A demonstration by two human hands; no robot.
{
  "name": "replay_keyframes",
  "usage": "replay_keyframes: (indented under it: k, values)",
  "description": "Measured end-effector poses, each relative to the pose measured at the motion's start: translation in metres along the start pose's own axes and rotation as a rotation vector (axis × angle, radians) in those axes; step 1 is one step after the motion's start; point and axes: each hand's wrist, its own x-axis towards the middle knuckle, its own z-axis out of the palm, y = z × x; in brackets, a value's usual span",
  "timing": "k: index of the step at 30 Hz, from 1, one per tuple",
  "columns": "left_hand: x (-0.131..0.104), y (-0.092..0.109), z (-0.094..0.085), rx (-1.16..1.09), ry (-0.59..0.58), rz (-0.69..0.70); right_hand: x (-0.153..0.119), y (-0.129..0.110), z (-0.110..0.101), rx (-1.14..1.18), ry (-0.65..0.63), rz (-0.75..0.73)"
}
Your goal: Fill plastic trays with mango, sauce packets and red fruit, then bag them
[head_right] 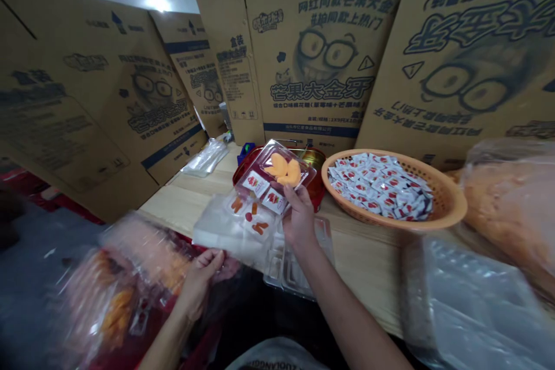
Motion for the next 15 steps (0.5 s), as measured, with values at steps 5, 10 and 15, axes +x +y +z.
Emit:
replay_keyframes:
  k: [5, 10, 15]
  values:
    - [-0.001, 0.001, -0.002, -0.05, 0.04, -0.01, 0.002, -0.004, -0.008, -0.061, -0.051, 0.003]
    - [-0.005, 0.006, -0.002, -0.034, 0.012, -0.017, 0.001, -0.006, -0.011, -0.14, -0.12, 0.045]
    - [-0.004, 0.019, 0.004, 0.053, -0.06, 0.002, -0.009, -0.003, 0.0, -0.19, -0.143, 0.184]
